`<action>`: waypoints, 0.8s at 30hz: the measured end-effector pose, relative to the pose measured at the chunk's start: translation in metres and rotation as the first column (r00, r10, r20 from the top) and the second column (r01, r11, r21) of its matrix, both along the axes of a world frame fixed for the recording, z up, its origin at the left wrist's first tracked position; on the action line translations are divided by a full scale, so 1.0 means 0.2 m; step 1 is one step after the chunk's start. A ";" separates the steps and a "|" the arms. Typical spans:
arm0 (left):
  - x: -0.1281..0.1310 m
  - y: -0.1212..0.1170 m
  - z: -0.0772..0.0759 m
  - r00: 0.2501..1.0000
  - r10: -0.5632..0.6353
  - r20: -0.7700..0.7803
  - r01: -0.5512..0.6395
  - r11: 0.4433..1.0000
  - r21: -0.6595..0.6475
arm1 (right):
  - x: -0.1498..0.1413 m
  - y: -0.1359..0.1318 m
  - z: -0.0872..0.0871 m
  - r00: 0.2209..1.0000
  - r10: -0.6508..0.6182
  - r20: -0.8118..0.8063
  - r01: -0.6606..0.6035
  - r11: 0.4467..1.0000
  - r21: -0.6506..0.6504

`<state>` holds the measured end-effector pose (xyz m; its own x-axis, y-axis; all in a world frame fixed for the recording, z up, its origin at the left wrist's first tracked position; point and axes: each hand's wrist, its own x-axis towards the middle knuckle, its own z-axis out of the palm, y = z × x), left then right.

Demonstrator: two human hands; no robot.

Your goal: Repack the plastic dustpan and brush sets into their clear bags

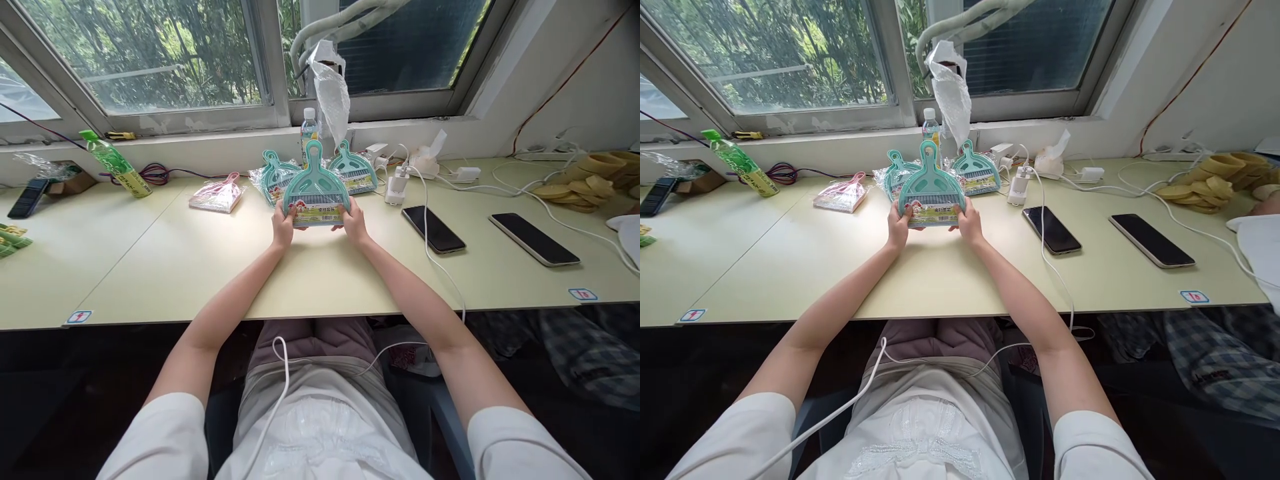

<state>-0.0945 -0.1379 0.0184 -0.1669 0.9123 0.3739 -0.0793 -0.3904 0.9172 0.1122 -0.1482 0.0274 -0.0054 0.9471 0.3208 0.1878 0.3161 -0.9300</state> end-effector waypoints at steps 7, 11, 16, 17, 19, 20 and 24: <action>-0.01 0.00 0.00 1.000 -0.003 -0.018 0.003 1.000 -0.005 | 0.00 -0.01 0.01 1.000 -0.014 0.008 0.014 1.000 -0.004; -0.01 0.00 0.00 1.000 0.010 -0.020 -0.010 1.000 -0.009 | 0.00 0.00 -0.01 1.000 -0.015 0.020 0.015 1.000 -0.008; -0.01 0.01 -0.01 1.000 0.013 -0.013 -0.013 1.000 -0.002 | 0.01 0.02 -0.02 0.999 -0.016 0.049 0.017 1.000 -0.010; -0.01 0.01 -0.01 1.000 0.012 -0.019 -0.012 1.000 -0.003 | 0.01 0.02 -0.02 0.998 -0.016 0.055 0.017 1.000 -0.008; -0.01 0.01 0.00 0.999 0.013 -0.034 -0.014 1.000 -0.008 | 0.01 0.02 -0.02 0.998 -0.018 0.063 0.019 1.000 -0.007; -0.01 0.00 0.00 0.999 0.015 -0.038 -0.016 1.000 -0.011 | 0.01 0.03 -0.02 0.998 -0.020 0.067 0.020 1.000 -0.007; -0.02 0.01 -0.01 0.999 0.002 -0.036 -0.003 1.000 -0.015 | 0.01 0.03 -0.04 0.992 -0.025 0.128 0.029 0.999 -0.032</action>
